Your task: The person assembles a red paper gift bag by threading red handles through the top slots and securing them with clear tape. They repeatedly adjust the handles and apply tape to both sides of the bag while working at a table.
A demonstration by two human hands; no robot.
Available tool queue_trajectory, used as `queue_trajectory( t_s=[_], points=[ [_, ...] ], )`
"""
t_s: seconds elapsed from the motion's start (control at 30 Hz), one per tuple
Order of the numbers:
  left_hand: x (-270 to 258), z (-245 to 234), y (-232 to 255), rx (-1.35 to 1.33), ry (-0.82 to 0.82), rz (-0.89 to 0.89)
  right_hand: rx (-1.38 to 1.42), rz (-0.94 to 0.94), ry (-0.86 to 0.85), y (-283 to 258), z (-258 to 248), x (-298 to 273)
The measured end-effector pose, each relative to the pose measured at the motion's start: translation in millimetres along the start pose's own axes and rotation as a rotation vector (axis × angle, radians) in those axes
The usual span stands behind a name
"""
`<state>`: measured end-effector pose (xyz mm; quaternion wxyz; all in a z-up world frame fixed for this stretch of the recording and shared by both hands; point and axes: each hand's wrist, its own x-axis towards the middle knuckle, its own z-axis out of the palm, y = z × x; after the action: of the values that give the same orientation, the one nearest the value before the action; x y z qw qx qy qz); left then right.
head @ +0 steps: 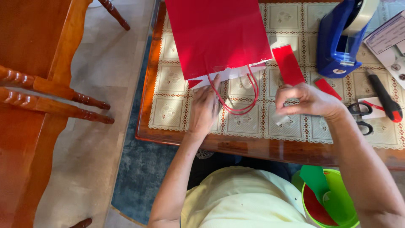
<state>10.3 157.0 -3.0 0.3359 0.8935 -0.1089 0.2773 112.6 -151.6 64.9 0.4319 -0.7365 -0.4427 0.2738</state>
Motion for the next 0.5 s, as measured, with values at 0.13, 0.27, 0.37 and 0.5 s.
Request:
queue_trajectory(
  t_s=[0.13, 0.27, 0.37, 0.5],
  points=[
    [14.5, -1.7, 12.7, -0.012, 0.091, 0.087, 0.089, -0.302, -0.194, -3.8, 12.3, 14.8],
    [34.2, -8.6, 13.2, -0.051, 0.076, 0.081, -0.046, -0.242, -0.091, 1.1, 40.6, 69.5],
    [61.5, -16.3, 14.1, -0.150, 0.003, 0.028, 0.173, 0.089, -0.122, 7.5, 66.1, 91.9],
    [124.4, -38.4, 9.9, -0.222, -0.072, 0.013, 0.033, -0.149, -0.059, 16.6, 80.8, 89.3]
  ],
)
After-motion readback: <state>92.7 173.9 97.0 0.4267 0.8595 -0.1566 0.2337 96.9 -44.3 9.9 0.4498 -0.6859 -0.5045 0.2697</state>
